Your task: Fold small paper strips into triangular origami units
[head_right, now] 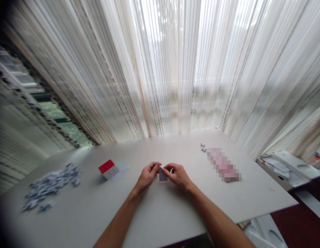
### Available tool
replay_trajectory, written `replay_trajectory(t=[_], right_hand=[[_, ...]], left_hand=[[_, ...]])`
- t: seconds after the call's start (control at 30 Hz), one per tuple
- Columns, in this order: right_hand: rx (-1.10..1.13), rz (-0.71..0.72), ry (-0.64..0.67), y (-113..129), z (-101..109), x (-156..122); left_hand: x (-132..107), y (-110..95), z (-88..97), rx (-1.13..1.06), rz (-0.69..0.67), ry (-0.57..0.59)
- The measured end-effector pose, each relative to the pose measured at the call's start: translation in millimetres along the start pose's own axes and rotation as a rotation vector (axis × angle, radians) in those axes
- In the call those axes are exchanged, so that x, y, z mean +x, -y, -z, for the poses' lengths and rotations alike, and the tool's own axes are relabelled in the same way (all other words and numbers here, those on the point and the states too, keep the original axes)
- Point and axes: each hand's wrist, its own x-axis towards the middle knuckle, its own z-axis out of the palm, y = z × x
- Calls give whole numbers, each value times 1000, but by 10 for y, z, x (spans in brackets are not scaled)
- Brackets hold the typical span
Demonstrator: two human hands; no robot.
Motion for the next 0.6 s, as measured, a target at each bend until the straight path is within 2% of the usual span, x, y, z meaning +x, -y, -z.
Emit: replay_trajectory(t=[0.1,0.23,0.43,0.6], right_hand=[[-4,-1,-12,-9,1,4],[-25,9,-14,-39,-22,11],[-52,31,-67,-40,-26,14],[-62,46,-31,-2,-23,6]], left_hand=[[-13,1,5,33,-34,21],[-33,-7,-4,86,-38,-14],[-62,-46,-32,126,-74,19],[-51,-27,-25,90,-65,-3]])
